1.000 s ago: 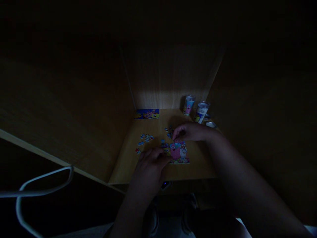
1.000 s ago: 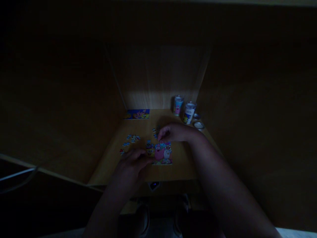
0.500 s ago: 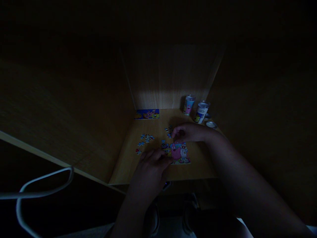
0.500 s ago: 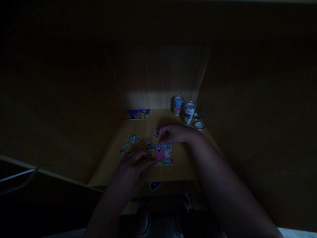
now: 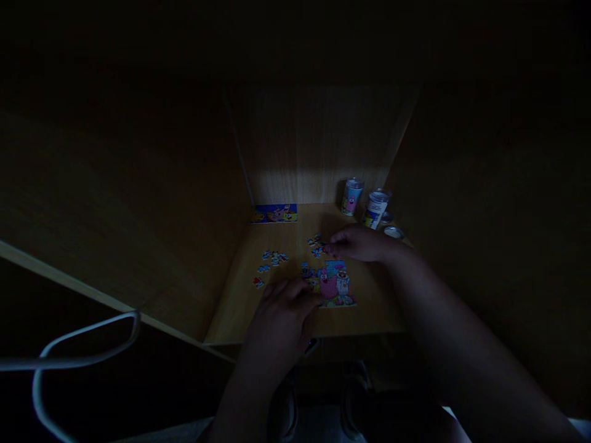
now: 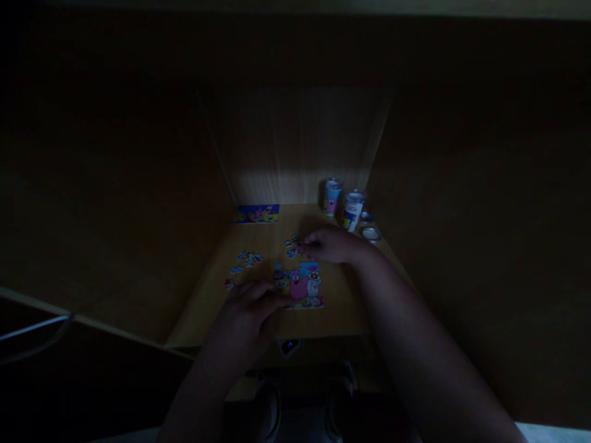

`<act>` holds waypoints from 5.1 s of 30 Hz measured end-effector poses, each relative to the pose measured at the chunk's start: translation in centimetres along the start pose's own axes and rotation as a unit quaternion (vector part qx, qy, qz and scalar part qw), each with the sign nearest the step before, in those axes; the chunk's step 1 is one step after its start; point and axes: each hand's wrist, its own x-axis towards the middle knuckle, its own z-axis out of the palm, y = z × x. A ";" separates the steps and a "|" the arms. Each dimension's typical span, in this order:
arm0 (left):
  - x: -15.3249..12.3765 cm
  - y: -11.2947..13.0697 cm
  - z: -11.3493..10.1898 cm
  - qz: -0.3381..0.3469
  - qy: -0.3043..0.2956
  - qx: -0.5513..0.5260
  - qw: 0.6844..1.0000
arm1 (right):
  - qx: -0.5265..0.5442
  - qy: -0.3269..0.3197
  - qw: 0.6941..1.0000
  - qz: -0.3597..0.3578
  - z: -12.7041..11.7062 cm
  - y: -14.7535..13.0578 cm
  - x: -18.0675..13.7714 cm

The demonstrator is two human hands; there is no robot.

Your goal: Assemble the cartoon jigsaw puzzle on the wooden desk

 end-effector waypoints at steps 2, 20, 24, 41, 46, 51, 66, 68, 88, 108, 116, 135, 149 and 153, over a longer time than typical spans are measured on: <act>0.1 0.0 -0.1 -0.006 0.011 -0.045 0.999 | 0.019 0.003 1.000 -0.004 0.2 -0.1 0.1; -0.3 -1.9 0.1 -0.225 0.158 -0.329 0.903 | 0.099 -0.016 0.992 -0.077 0.9 -1.9 0.1; -0.1 -1.4 0.0 -0.197 0.140 -0.284 0.928 | 0.141 -0.063 0.983 -0.099 1.2 -2.2 -0.1; 0.3 -0.5 0.7 -0.087 0.176 -0.079 0.977 | 0.212 -0.010 0.973 -0.090 1.5 -1.4 1.0; 0.4 0.3 0.5 -0.007 0.076 -0.011 0.997 | 0.165 0.031 0.982 -0.090 1.7 -0.3 1.4; 0.6 0.6 0.3 0.003 0.050 -0.012 0.999 | 0.150 0.019 0.983 -0.106 2.0 -0.2 1.5; 0.7 0.6 0.5 -0.002 0.039 -0.028 0.999 | 0.128 -0.044 0.985 -0.111 2.3 -0.7 1.9; 0.7 0.6 0.5 -0.002 0.038 -0.030 0.999 | 0.129 -0.048 0.984 -0.113 2.3 -0.9 1.9; 0.6 0.6 0.5 -0.024 0.058 -0.012 0.998 | 0.050 0.148 0.987 -0.045 1.3 0.0 1.7; 0.6 0.4 0.7 -0.221 0.139 0.156 0.953 | -0.183 0.206 0.952 0.137 -0.5 0.6 0.7; 0.8 0.3 0.6 -0.205 0.148 0.131 0.959 | -0.228 0.145 0.937 0.219 -1.1 -0.3 -1.3; 1.0 0.1 0.8 -0.166 0.144 0.093 0.971 | -0.132 0.088 0.982 0.100 -1.0 0.2 -1.2; 0.7 0.4 0.5 -0.151 0.111 0.079 0.979 | -0.063 0.144 0.987 0.014 0.1 1.8 0.4; 0.8 0.3 0.6 -0.150 0.111 0.076 0.979 | -0.102 0.151 0.982 0.045 -0.1 1.8 0.4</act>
